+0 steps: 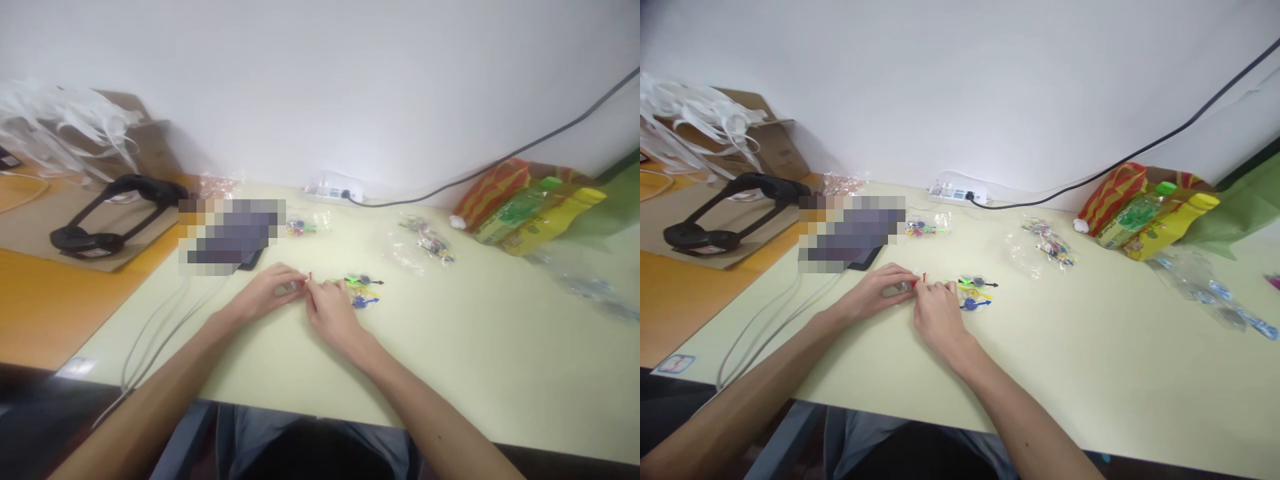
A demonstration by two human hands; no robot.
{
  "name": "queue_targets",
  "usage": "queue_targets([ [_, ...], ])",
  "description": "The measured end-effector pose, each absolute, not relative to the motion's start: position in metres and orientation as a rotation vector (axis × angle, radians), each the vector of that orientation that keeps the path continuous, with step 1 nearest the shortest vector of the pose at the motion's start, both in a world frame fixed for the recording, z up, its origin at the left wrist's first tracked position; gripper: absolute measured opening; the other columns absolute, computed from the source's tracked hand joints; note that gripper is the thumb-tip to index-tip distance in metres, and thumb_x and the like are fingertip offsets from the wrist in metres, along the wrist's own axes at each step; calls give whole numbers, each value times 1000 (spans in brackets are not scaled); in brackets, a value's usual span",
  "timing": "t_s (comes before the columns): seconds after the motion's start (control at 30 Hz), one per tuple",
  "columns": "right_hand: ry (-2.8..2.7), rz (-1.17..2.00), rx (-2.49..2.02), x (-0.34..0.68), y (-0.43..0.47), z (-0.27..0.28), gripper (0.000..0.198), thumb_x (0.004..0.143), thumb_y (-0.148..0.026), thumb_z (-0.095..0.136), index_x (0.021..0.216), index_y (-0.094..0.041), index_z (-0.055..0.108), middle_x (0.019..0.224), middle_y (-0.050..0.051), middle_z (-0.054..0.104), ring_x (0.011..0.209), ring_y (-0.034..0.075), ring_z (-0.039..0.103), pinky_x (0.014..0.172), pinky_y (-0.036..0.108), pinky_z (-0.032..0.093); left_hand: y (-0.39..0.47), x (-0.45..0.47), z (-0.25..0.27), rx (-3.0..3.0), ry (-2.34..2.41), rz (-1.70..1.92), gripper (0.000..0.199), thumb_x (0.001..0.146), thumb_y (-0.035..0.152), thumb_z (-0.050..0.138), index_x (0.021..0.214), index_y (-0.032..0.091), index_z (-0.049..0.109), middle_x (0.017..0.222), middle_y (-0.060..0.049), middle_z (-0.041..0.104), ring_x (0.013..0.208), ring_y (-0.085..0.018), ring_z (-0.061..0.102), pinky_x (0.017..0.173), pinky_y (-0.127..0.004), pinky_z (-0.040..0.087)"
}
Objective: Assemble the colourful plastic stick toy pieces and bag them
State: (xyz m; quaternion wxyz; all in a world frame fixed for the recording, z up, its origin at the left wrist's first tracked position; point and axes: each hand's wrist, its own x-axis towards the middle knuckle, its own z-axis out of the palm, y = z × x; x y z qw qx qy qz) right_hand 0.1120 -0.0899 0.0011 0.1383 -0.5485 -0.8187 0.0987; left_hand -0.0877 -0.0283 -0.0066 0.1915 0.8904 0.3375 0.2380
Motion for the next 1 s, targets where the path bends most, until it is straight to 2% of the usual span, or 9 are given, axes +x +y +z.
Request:
queue_targets([
  [0.13, -2343, 292, -1548, 109, -92, -1, 24, 99, -17, 42, 117, -15, 58, 93, 10, 72, 90, 25, 62, 87, 37, 30, -29, -88, -6, 2509, 916, 649, 34, 98, 40, 63, 131, 29, 66, 117, -7, 72, 109, -23, 64, 94, -38, 54],
  [0.4, -2298, 342, -1491, 117, -93, -3, 15, 96, -15, 49, 105, -20, 60, 91, 5, 72, 90, 22, 60, 90, 36, 29, -34, -87, -2, 2509, 900, 666, 24, 98, 35, 62, 119, 26, 70, 115, -6, 73, 108, -23, 64, 95, -38, 53],
  [0.6, -2278, 365, -1431, 118, -96, -1, 9, 100, -23, 52, 101, -21, 61, 92, 4, 73, 91, 21, 60, 93, 37, 28, -37, -84, 7, 2539, 879, 668, 24, 97, 31, 60, 118, 25, 71, 114, -7, 73, 108, -23, 64, 96, -39, 53],
  [0.77, -2126, 172, -1512, 148, -83, 13, 26, 107, -36, 43, 104, -22, 64, 102, 7, 71, 103, 24, 56, 99, 43, 26, -39, -84, 7, 2562, 876, 652, 31, 95, 28, 61, 125, 26, 68, 120, -8, 71, 112, -24, 63, 101, -41, 51],
  [0.9, -2138, -13, -1664, 191, -65, 14, 35, 101, -46, 54, 127, -24, 63, 131, 16, 60, 120, 33, 46, 99, 49, 28, -41, -84, 8, 2584, 904, 747, 32, 95, 31, 62, 126, 26, 68, 123, -9, 69, 116, -26, 61, 104, -44, 50],
  [1.0, -2334, 43, -1621, 213, -59, 5, 38, 99, -47, 59, 130, -26, 63, 130, 15, 60, 121, 33, 46, 100, 50, 29, -43, -76, 10, 2598, 949, 860, 28, 97, 31, 61, 123, 26, 68, 123, -9, 69, 117, -26, 60, 104, -46, 49],
])
